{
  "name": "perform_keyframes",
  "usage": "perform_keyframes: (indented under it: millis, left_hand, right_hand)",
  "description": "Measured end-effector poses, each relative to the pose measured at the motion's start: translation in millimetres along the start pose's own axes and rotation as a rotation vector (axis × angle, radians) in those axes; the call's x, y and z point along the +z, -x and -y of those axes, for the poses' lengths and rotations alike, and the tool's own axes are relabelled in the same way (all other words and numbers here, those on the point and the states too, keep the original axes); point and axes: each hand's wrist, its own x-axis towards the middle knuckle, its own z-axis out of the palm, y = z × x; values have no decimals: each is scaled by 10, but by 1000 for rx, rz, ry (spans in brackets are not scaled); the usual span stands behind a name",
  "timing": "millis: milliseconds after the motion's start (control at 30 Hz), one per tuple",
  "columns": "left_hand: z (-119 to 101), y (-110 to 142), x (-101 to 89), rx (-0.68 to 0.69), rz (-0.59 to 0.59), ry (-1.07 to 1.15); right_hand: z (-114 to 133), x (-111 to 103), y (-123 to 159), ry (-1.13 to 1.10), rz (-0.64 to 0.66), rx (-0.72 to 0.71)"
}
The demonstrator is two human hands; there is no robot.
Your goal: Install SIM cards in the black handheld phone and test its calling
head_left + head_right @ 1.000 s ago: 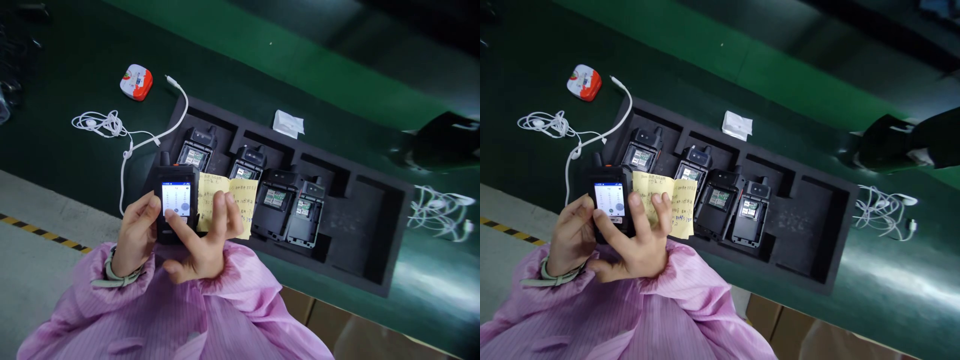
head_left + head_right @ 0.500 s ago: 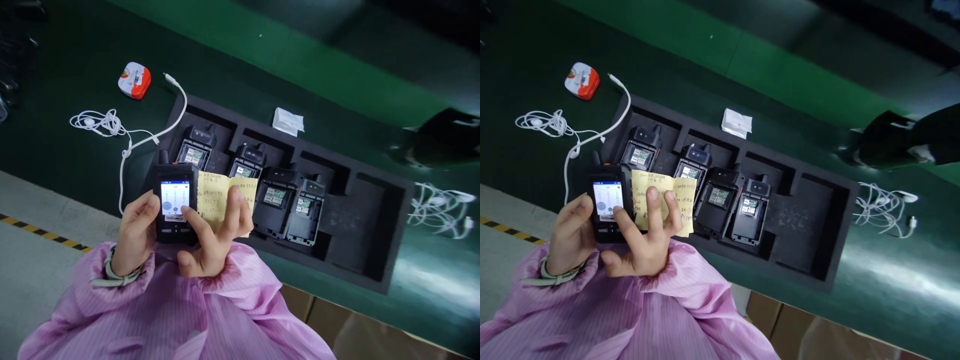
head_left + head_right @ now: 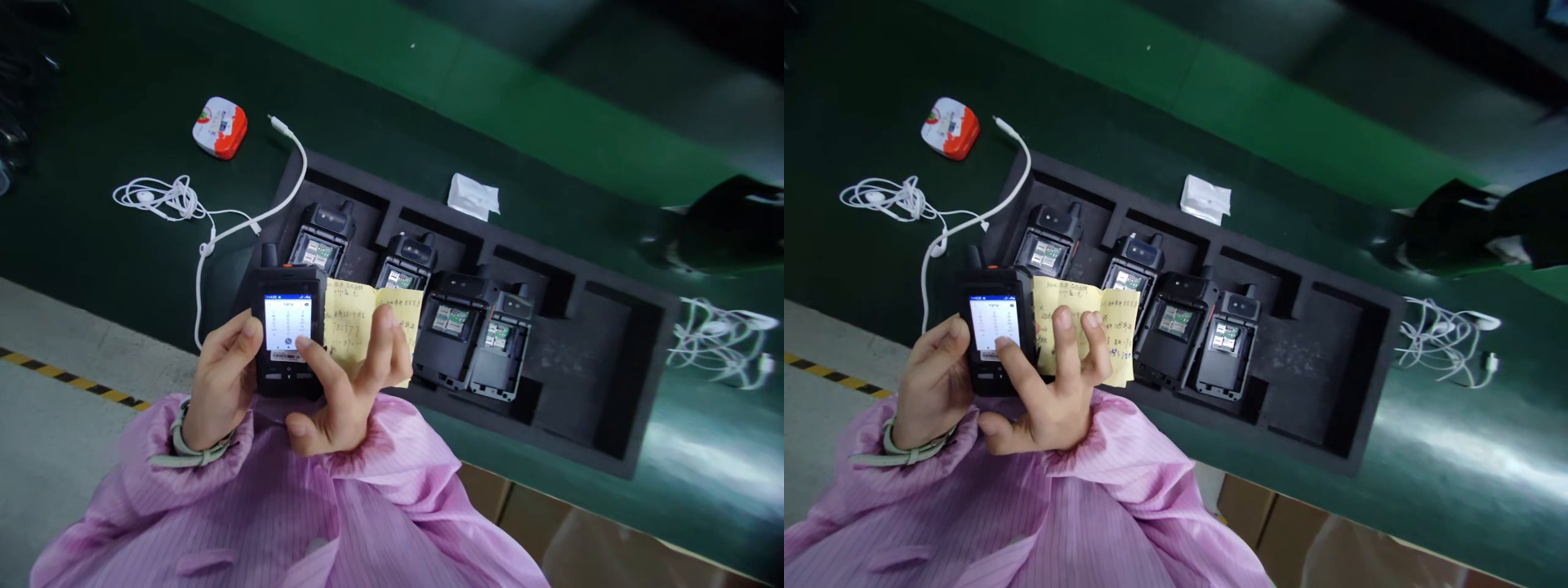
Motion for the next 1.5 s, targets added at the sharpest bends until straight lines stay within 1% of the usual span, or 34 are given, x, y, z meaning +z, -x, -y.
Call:
perform_keyframes:
  millis: [167,367,600,700,867,933,1033,1133,1267,1333,1433,1500]
  left_hand:
    - [-6,0,6,17,-7,0]
    - [-7,3,7,4,0,-9]
    - [0,9,6,9,-15,-3]
    - [7,10,0,18,-5,-13]
    - [0,5,7,12,10,-9]
    - [-5,5,14,17,16,2]
    - [-2,9,16,26,10,9]
    - [0,17,9,3,5,11]
    - [-10,22,3,-1,10,20]
    - [-11,18,2,7,19,14]
    - [1,5,1,32,42,19]
    - [13,-3,-1,49,46,24]
  right_hand:
    - [13,-3,-9,49,75,-27]
    - [16,1,-17,25,79,-36]
    - [18,-2,-20,55,92,-40]
    - [18,-4,-19,28,60,-35]
    - [8,4,0,1,-47,14]
    - [2,6,6,7,-61,21]
    - [-2,0,2,35,-27,11]
    - [3,-7,-1,7,9,-30]
    - [9,4,19,28,112,-100]
    - [10,10,33,22,94,-88]
    - [12,2,42,-4,-11,0]
    - [17,-16,35,12,-18,51]
